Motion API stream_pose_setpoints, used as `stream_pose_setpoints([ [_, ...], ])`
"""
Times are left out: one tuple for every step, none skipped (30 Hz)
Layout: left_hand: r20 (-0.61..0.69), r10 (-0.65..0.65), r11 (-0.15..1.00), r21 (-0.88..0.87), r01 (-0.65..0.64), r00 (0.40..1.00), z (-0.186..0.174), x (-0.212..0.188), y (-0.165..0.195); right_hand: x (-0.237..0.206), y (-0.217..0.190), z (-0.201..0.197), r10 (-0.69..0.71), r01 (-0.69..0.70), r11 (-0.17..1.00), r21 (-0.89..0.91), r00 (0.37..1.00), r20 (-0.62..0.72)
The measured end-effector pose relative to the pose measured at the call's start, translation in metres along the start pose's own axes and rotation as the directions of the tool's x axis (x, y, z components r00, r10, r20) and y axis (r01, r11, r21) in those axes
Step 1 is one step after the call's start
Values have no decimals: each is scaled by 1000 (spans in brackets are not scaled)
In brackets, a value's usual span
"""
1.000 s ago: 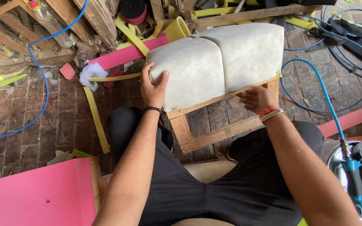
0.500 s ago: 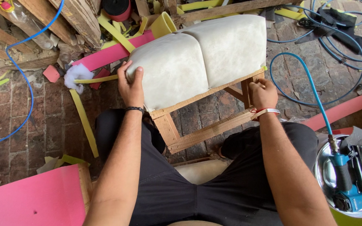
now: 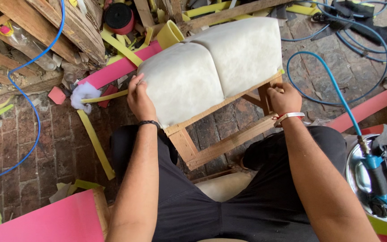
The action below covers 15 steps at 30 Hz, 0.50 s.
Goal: The person staples beige fabric onto a wooden cushion frame using a pneumatic staple gun. They repeatedly pull and smooth the fabric, then drive staples along the edges and corners to secure it. The cushion is repositioned and worked on from different angles, including while sitting on the floor.
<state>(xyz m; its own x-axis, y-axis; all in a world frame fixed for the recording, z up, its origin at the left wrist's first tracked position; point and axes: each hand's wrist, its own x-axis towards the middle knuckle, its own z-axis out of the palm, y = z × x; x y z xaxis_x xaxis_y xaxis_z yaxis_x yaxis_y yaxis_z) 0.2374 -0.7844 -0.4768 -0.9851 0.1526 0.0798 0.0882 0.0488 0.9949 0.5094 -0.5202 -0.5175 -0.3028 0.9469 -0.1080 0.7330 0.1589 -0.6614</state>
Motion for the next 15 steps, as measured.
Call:
stream_pose_setpoints([
  [36, -24, 999, -40, 25, 999, -1, 4, 1, 1, -2, 4, -2, 2, 1000, -2, 1000, 1],
  [73, -48, 995, -79, 54, 996, -2, 8, 1, 2, -4, 8, 39, -39, 999, 23, 999, 15],
  [82, -40, 996, -79, 47, 996, -3, 10, 0, 2, -7, 10, 77, -79, 996, 45, 996, 35],
  [86, -34, 996, -77, 40, 996, -3, 11, -1, 3, -7, 13, 112, -116, 991, 65, 992, 59],
  [87, -26, 997, -76, 33, 996, -4, 11, -4, 5, -5, 15, 72, -73, 997, 18, 997, 41],
  [80, -18, 997, -67, 23, 997, -3, 11, -6, 8, -2, 16, 31, -30, 999, -26, 999, 25],
  [74, -8, 998, -58, 13, 997, -3, 10, -9, 8, 0, 16, -11, 12, 997, -70, 1000, 9],
  [70, 1, 999, -50, 2, 998, -3, 10, -11, 9, 3, 16, -48, 47, 996, -70, 999, -4],
  [81, 18, 998, -57, -13, 997, -4, 10, -14, 9, 5, 16, -85, 83, 994, -71, 996, -17],
  [91, 34, 997, -66, -28, 995, -4, 11, -16, 9, 7, 17, -123, 120, 990, -72, 992, -32],
  [102, 51, 996, -76, -43, 994, -6, 12, -18, 9, 8, 19, -100, 99, 992, -80, 995, -12],
  [106, 61, 995, -86, -52, 992, -6, 12, -20, 8, 8, 21, -77, 78, 993, -89, 997, 8],
  [109, 72, 993, -96, -62, 991, -6, 14, -21, 8, 8, 24, -56, 59, 993, -98, 998, 28],
  [111, 83, 992, -106, -71, 990, -7, 14, -21, 7, 7, 27, -71, 77, 987, -140, 996, 46],
  [106, 82, 995, -67, -75, 991, -8, 14, -22, 6, 6, 29, -85, 95, 979, -182, 994, 63],
])
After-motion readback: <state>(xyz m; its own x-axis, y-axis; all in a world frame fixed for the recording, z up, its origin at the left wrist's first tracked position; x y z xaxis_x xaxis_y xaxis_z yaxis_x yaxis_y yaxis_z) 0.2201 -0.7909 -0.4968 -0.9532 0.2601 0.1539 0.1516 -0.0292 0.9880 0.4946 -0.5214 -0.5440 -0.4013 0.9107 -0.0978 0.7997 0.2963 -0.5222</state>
